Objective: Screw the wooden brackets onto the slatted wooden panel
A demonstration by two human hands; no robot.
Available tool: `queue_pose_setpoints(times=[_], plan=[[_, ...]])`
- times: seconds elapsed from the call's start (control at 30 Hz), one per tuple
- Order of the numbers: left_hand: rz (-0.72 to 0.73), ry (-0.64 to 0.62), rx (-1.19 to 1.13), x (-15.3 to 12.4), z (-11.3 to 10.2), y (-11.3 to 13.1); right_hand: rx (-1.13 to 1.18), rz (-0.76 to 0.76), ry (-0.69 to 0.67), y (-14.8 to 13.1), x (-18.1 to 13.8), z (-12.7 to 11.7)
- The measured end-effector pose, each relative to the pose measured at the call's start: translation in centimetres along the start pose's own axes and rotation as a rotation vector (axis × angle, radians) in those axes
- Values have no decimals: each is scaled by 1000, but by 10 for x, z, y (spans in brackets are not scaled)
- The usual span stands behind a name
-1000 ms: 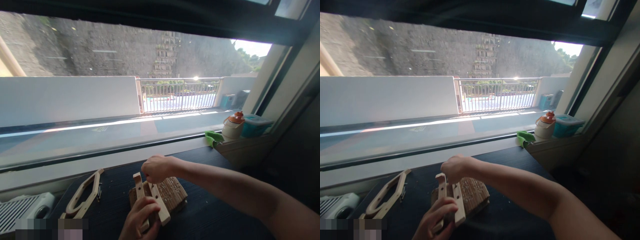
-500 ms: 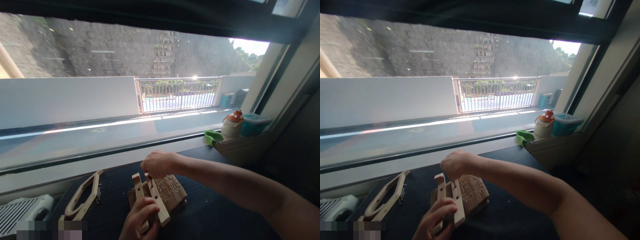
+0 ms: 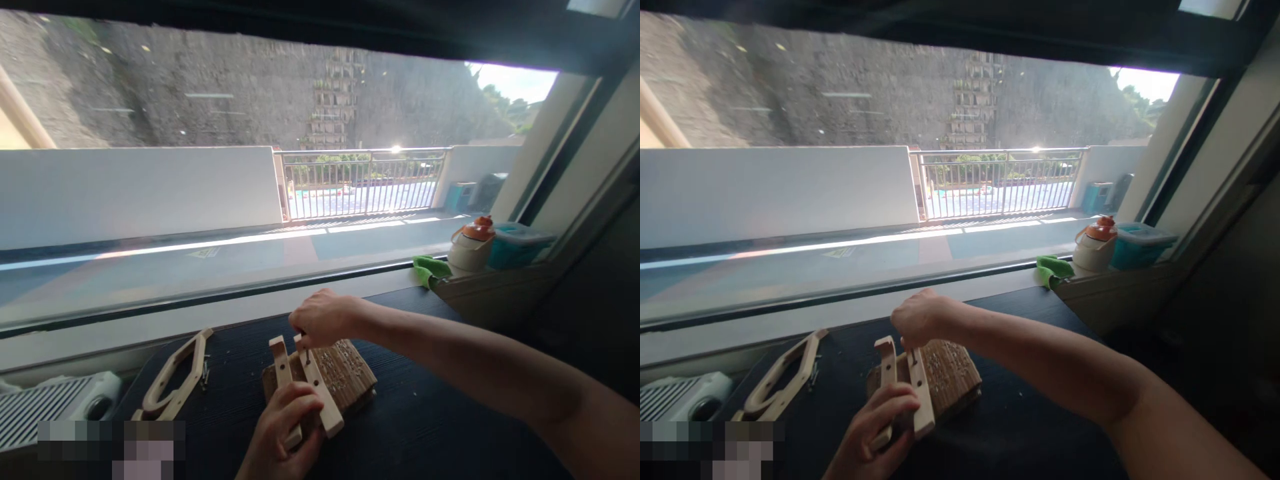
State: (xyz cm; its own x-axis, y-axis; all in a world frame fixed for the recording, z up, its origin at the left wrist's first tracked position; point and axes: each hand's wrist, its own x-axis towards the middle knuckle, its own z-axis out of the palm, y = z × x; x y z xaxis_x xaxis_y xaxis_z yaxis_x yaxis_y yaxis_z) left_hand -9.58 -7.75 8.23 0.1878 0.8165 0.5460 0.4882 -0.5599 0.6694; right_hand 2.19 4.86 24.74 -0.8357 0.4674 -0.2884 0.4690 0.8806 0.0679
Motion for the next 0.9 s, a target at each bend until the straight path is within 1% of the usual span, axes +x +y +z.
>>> queue_pose_setpoints(times=[0.07,0.17,0.23,0.3,0.37,0.47,0.53,0.63,0.73,0.8,0.9], plan=[[-42,-23,-8,0,-1,4,3,-26,-2,-1,1,0],[-101,-45,-36,0,-2,9,24,-39,11,2,6,6],[-152,-72,-45,0,-2,11,46,-27,30,6,10,12],[-180,-70,-49,1,-2,12,62,8,51,9,12,18],[-183,-65,-55,2,-3,13,70,49,64,11,13,20],[-185,-58,-60,3,-3,15,65,86,60,10,9,17],[-187,-56,-63,4,-4,16,59,61,43,7,6,12],[-190,-59,-63,4,-4,16,71,-41,3,2,4,6],[-188,-57,-65,3,-5,15,85,-109,-33,0,8,6],[-184,-54,-68,3,-5,15,90,-111,-41,1,13,9],[-181,-50,-68,4,-5,16,105,-69,-33,9,18,16]])
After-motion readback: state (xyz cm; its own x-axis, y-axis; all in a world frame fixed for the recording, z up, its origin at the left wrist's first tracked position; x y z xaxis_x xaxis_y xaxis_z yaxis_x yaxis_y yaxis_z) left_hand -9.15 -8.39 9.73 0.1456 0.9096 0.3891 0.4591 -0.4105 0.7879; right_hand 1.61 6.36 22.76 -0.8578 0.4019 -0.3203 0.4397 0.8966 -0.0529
